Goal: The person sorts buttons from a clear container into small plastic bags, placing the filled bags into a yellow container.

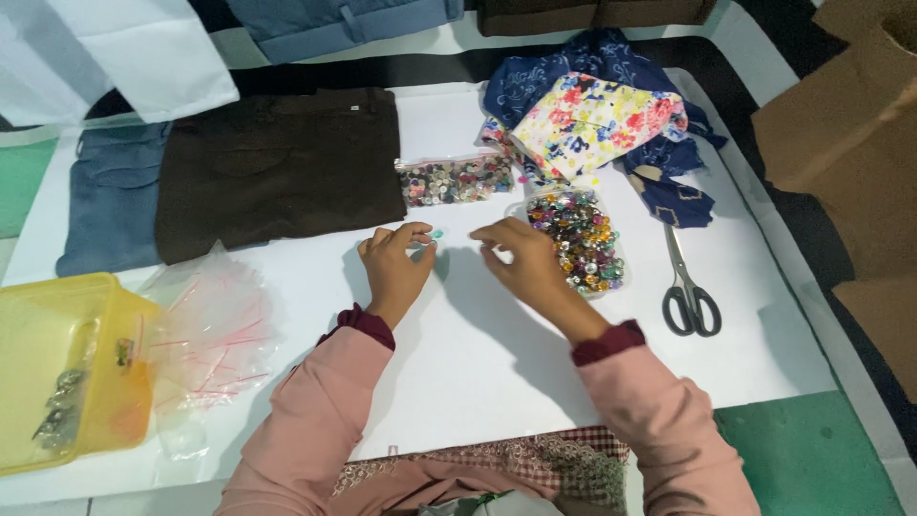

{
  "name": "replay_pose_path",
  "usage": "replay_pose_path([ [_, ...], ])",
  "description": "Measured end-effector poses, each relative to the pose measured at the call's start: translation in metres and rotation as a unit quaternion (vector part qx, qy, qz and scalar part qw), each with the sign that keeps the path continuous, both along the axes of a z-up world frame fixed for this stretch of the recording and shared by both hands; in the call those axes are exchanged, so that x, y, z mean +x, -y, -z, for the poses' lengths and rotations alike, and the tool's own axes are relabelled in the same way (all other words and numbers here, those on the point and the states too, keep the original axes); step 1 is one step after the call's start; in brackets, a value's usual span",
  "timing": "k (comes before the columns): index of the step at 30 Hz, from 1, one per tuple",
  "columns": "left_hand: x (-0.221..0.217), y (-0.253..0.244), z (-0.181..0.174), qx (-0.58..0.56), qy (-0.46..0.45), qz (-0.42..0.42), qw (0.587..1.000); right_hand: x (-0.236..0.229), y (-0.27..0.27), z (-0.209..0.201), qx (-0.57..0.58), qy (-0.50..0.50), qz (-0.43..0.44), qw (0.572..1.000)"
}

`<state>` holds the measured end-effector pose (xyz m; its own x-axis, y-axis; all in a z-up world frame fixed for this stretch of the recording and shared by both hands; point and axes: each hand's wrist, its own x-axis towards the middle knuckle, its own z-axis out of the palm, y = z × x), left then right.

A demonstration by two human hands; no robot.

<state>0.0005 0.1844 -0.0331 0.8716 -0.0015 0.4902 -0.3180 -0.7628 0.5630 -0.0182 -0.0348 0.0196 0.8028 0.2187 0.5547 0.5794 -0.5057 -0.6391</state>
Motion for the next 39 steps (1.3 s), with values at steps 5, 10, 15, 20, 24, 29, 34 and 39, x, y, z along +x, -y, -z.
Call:
replay_pose_path([
  [5, 0.009, -0.004, 0.010, -0.002, -0.039, -0.027, 0.999, 0.048, -0.039, 0.046, 0.004, -0.068, -0.005, 0.998],
  [10, 0.016, -0.008, 0.016, -0.011, -0.057, -0.020, 0.998, 0.068, -0.054, 0.072, -0.025, -0.114, 0.044, 0.992],
  [15, 0.016, -0.005, 0.015, -0.001, -0.071, -0.017, 0.997, 0.053, -0.064, 0.070, -0.048, -0.077, 0.059, 0.994],
  [20, 0.009, -0.001, 0.004, -0.004, -0.076, -0.026, 0.997, 0.044, -0.065, 0.060, -0.043, -0.062, 0.054, 0.996],
  [24, 0.000, 0.002, -0.009, -0.002, -0.017, -0.014, 1.000, 0.034, -0.055, 0.045, -0.008, -0.056, 0.026, 0.998],
  [29, -0.014, 0.027, -0.007, 0.011, 0.108, 0.064, 0.992, -0.005, -0.010, -0.015, 0.019, -0.046, 0.030, 0.998],
  [34, -0.031, 0.078, -0.008, 0.005, 0.165, 0.167, 0.972, -0.036, 0.073, -0.035, -0.001, -0.049, 0.097, 0.994],
  [39, -0.045, 0.138, -0.013, -0.030, 0.185, 0.248, 0.950, -0.059, 0.135, -0.032, -0.146, -0.139, 0.262, 0.944],
])
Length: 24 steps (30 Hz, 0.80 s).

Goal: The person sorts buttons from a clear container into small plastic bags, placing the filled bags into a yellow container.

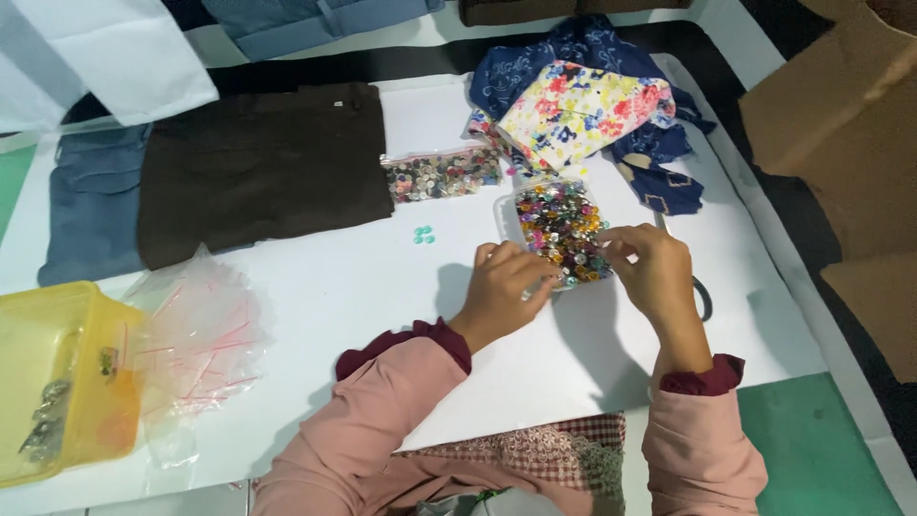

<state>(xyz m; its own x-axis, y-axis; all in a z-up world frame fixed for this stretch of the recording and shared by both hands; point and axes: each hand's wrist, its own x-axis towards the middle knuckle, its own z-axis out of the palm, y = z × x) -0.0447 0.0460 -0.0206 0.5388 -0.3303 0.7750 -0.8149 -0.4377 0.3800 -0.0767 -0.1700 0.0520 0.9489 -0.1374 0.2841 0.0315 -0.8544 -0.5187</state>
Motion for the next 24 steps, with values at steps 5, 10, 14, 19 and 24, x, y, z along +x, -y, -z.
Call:
replay_pose_path([
  [5, -0.004, 0.026, -0.009, 0.064, -0.049, -0.003, 0.997, -0.006, 0.007, 0.001, -0.024, -0.043, 0.006, 0.999],
  [10, -0.007, 0.027, -0.027, 0.143, -0.131, -0.001, 0.981, -0.005, 0.000, 0.001, -0.034, -0.073, -0.019, 0.997],
  [14, -0.005, 0.031, -0.026, 0.144, -0.167, 0.005, 0.975, 0.003, 0.006, 0.015, -0.072, -0.059, -0.027, 0.995],
  [19, -0.005, 0.035, -0.020, 0.139, -0.186, 0.007, 0.973, 0.005, 0.002, 0.017, -0.117, -0.037, -0.026, 0.992],
  [24, -0.003, 0.036, -0.015, 0.121, -0.206, 0.005, 0.971, 0.007, 0.006, 0.025, -0.121, -0.024, -0.031, 0.992],
])
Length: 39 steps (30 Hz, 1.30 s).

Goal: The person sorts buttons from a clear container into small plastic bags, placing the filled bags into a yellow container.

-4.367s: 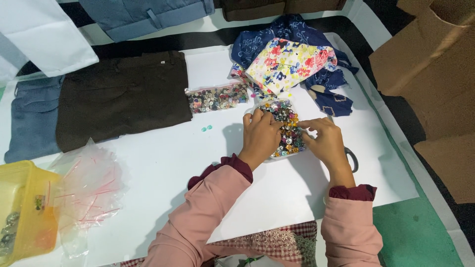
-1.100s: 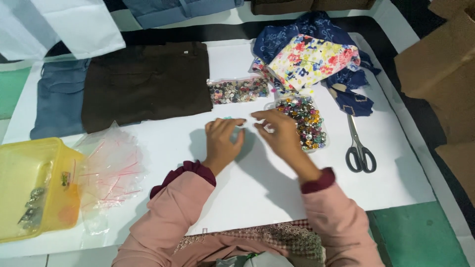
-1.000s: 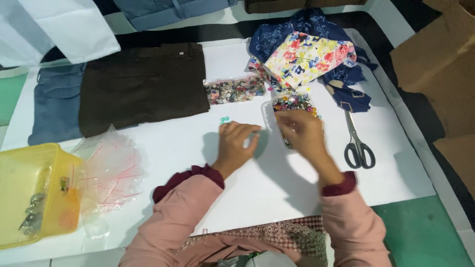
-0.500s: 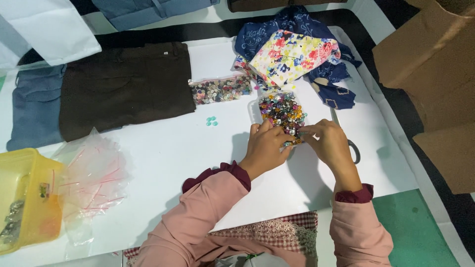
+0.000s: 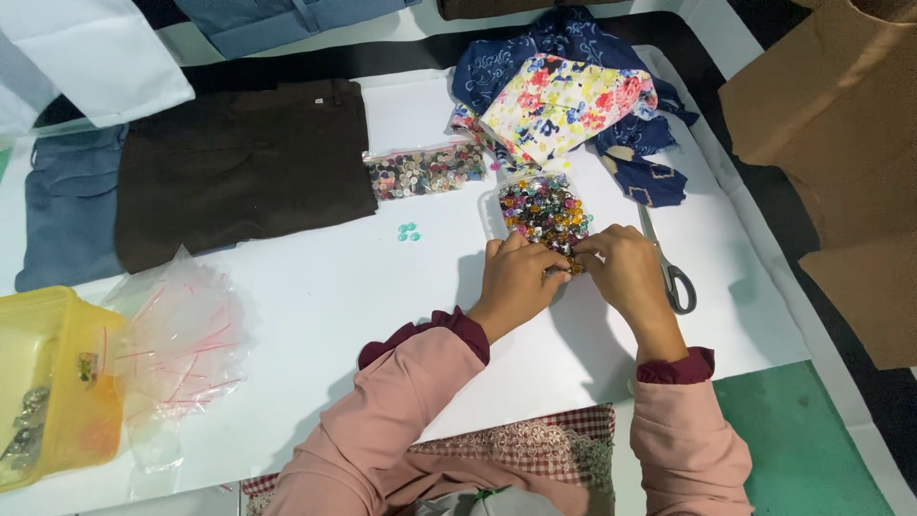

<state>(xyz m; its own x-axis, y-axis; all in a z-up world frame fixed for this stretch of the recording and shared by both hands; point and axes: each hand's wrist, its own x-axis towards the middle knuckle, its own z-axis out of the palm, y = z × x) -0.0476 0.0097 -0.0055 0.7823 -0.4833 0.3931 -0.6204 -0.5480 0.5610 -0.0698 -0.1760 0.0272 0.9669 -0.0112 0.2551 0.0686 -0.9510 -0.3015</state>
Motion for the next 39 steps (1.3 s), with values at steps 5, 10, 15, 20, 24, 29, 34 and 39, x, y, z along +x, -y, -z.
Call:
replay_pose_path([
  [5, 0.000, -0.002, 0.004, -0.023, 0.032, -0.013, 0.999, 0.000, 0.002, 0.005, 0.007, 0.019, -0.004, 1.000],
  [10, 0.003, -0.022, -0.006, -0.076, 0.159, -0.044, 0.983, 0.004, -0.014, -0.013, 0.020, 0.050, -0.032, 0.998],
  [15, 0.022, -0.066, -0.003, -0.109, 0.212, -0.082, 0.968, 0.033, -0.055, -0.019, 0.084, 0.118, -0.100, 0.984],
  [20, 0.040, -0.128, 0.024, -0.137, 0.153, -0.119, 0.971, 0.057, -0.126, -0.012, 0.119, 0.107, -0.186, 0.969],
  [24, 0.037, -0.174, 0.017, -0.118, 0.060, -0.156, 0.979, 0.070, -0.174, 0.005, 0.088, 0.058, -0.187, 0.977],
  [29, 0.043, -0.195, 0.033, -0.114, -0.029, -0.184, 0.976, 0.095, -0.193, 0.051, 0.071, 0.042, -0.187, 0.979],
  [34, 0.042, -0.193, 0.030, -0.097, -0.085, -0.195, 0.972, 0.086, -0.194, 0.047, 0.059, 0.053, -0.200, 0.977],
  [39, 0.042, -0.191, 0.026, -0.077, -0.102, -0.196, 0.972, 0.090, -0.185, 0.052, 0.093, 0.051, -0.182, 0.978],
])
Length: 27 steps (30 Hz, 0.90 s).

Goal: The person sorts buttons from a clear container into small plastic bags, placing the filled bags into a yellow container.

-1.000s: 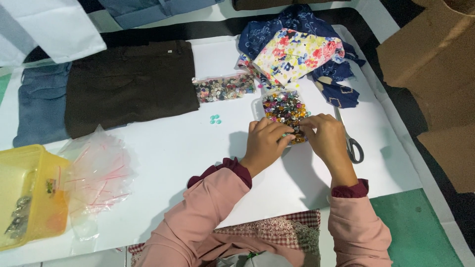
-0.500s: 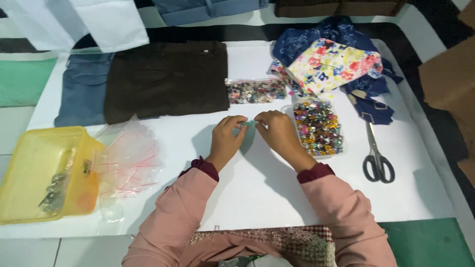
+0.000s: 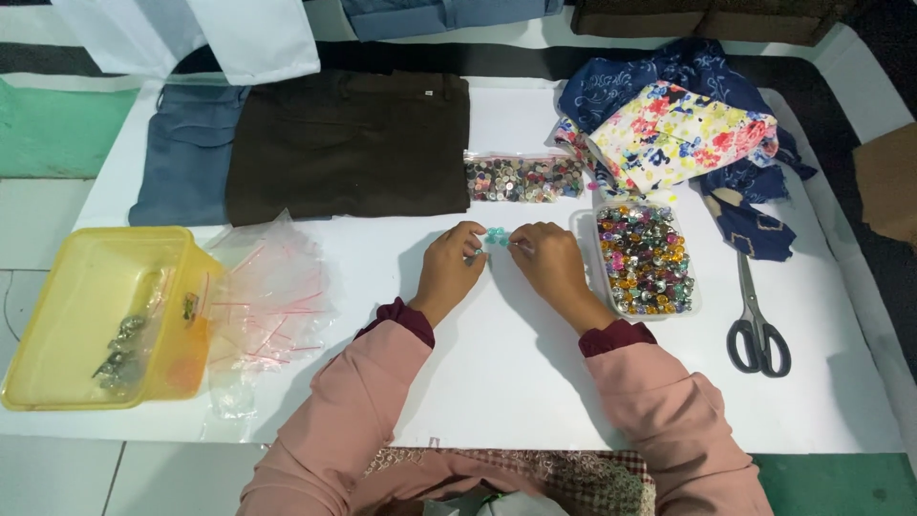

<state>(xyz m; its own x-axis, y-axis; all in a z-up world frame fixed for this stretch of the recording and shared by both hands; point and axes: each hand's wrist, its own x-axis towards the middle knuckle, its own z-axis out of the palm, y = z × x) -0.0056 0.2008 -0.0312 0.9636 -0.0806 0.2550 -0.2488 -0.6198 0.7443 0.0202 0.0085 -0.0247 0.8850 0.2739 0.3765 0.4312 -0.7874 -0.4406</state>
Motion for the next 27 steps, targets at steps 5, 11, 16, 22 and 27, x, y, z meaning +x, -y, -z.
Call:
replay_pose_path([
  [5, 0.003, 0.001, 0.010, -0.002, 0.003, -0.001, 1.000, 0.000, 0.001, 0.000, 0.025, -0.012, -0.008, 1.000],
  [11, 0.002, 0.006, 0.015, -0.011, -0.002, 0.015, 1.000, -0.002, -0.005, 0.010, 0.020, -0.018, -0.030, 0.999],
  [16, 0.000, 0.007, 0.007, -0.018, -0.007, 0.016, 1.000, -0.001, -0.003, 0.010, 0.039, -0.022, -0.032, 0.998],
  [22, -0.014, 0.013, -0.011, -0.020, 0.089, 0.005, 0.996, -0.025, 0.012, -0.045, 0.103, 0.019, -0.032, 0.994],
  [27, -0.029, 0.044, -0.016, -0.005, 0.215, 0.077, 0.974, -0.050, 0.060, -0.069, 0.175, 0.055, -0.021, 0.983],
])
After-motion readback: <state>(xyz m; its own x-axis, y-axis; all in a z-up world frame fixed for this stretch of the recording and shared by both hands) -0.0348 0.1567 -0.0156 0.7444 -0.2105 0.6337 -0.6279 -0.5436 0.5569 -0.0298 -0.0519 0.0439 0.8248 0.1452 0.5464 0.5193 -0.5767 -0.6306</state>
